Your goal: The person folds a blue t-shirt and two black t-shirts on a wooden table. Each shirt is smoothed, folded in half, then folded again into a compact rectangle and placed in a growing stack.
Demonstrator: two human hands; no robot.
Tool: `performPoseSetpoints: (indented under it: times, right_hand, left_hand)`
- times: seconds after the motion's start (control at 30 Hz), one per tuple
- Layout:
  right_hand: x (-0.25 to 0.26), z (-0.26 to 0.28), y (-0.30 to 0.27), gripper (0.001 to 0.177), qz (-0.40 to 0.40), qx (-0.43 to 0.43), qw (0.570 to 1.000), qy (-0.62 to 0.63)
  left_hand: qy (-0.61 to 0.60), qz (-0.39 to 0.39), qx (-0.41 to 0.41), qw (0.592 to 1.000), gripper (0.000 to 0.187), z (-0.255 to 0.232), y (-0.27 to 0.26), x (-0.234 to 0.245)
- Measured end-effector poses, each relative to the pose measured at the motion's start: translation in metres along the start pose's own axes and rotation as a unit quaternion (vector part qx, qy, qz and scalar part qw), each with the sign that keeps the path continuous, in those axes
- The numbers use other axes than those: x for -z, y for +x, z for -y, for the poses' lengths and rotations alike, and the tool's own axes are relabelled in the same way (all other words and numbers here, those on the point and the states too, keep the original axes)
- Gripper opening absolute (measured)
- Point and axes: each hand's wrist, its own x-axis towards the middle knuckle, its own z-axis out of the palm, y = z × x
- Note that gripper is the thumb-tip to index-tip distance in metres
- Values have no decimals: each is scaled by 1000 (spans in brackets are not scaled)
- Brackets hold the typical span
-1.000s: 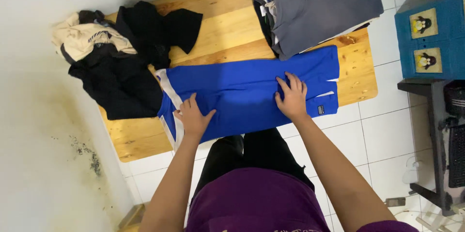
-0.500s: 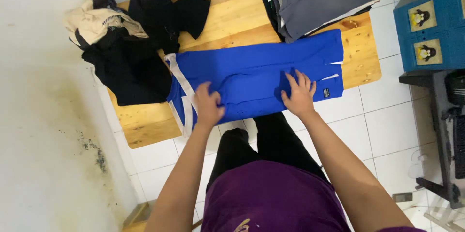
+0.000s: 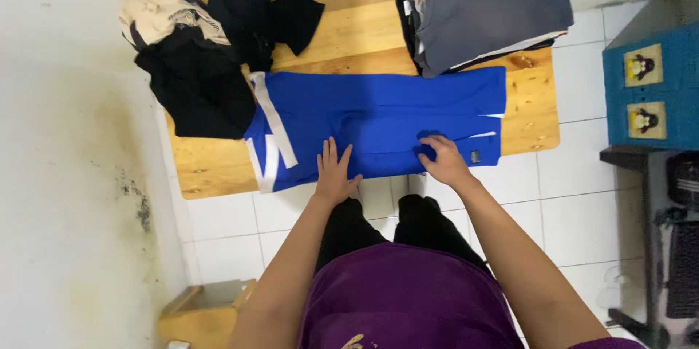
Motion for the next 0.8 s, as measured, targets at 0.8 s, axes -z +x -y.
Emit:
performPoseSetpoints:
  times: [0.8]
  right_hand:
    - [105, -178, 112, 55, -135, -110, 958, 227]
  left_hand:
    - [173, 215, -11, 961, 78, -316, 146, -198]
